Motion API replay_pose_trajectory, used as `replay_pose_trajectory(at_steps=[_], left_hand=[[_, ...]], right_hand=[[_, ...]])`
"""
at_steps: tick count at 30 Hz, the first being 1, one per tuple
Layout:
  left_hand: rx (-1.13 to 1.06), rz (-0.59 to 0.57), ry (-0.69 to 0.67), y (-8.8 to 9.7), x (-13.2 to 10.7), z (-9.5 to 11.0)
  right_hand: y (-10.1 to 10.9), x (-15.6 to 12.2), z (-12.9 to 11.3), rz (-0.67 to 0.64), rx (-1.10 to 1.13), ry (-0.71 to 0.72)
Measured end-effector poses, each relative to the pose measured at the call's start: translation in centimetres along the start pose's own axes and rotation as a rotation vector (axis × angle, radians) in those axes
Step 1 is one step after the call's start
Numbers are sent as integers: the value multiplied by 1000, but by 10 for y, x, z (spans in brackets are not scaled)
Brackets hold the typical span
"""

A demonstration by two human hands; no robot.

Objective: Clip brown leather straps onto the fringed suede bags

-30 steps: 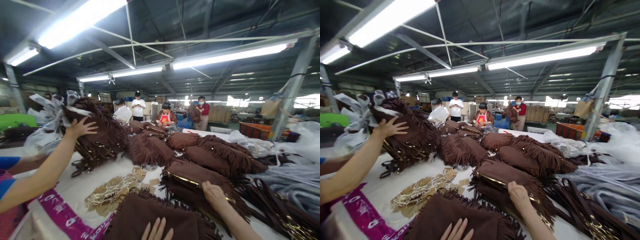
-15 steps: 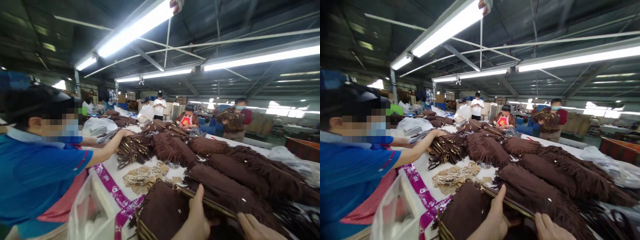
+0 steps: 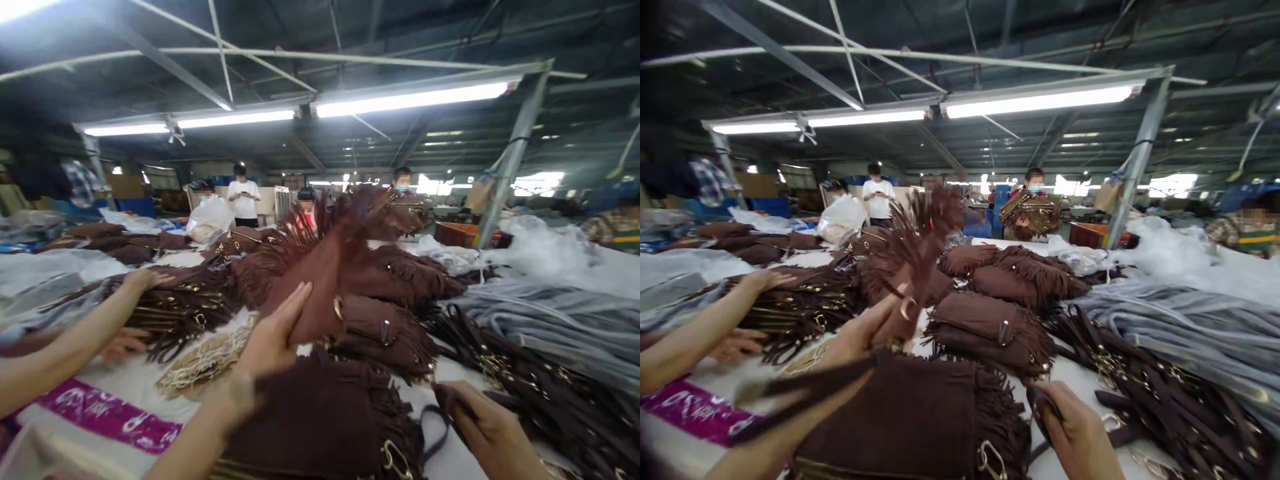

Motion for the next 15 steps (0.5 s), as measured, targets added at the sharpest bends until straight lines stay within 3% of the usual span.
replay_pose_trajectory(at_steps=[4, 6, 8, 11, 13, 15], left_hand=[[756, -655, 103, -54, -76, -60], [1012, -804, 141, -65, -101, -81], [1064, -893, 146, -66, -107, -84], [935, -1026, 166, -56, -99, -64], [773, -1006, 160, -51, -91, -42], [540, -896, 125, -56, -86, -19]], right_hand=[[-5, -28, 19, 19, 202, -389], [-6, -37, 26, 58, 328, -557], [-3, -39, 27, 121, 439, -644], [12, -35, 21, 302, 613, -683], [24, -29, 13, 457, 798, -686], [32, -21, 2, 562, 1020, -659]])
Point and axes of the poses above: each hand's wrist, its own x-axis towards the middle knuckle, its own y-axis out of the back of the hand, z = x × y, the point moved 5 cm from there along x, towards the middle knuckle
